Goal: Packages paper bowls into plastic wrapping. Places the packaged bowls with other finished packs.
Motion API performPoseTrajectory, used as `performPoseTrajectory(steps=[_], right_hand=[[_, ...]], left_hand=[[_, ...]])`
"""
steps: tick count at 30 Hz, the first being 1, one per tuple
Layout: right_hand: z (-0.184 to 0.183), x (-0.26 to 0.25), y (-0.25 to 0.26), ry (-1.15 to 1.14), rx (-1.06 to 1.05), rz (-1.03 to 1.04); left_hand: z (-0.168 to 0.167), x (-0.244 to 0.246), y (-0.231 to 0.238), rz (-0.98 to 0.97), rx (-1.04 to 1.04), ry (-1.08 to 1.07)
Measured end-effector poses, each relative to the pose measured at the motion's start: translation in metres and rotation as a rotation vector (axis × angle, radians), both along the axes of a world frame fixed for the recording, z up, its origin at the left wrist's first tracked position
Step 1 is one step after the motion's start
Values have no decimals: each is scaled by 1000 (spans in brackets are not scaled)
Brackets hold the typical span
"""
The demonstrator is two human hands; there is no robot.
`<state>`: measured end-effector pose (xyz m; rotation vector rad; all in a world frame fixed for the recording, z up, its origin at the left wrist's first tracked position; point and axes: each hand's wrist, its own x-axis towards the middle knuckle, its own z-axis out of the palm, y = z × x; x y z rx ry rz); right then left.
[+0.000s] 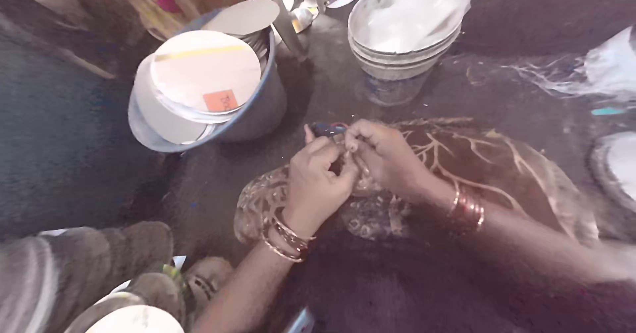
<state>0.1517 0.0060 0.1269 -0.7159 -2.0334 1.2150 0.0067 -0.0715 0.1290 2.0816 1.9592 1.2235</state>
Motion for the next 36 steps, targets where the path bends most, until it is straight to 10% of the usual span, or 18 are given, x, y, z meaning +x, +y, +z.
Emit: performPoseTrajectory(steps=[8,15,23,28,36], right_hand=[[-6,-12,2,65,107,-62],[3,-9,5,-43,-551,-8],[-11,-8,16,79,-513,82],[-12,-2,19,134,-774,199],[-2,-6,13,-57,-581,247]], left_hand=[[-9,15,-1,191,239,325],[-34,-3,9,111,378,477],[-41,-26,20,-94,543,462],[-34,-38,18,-314,529,534],[2,-37,12,-450,186,513]])
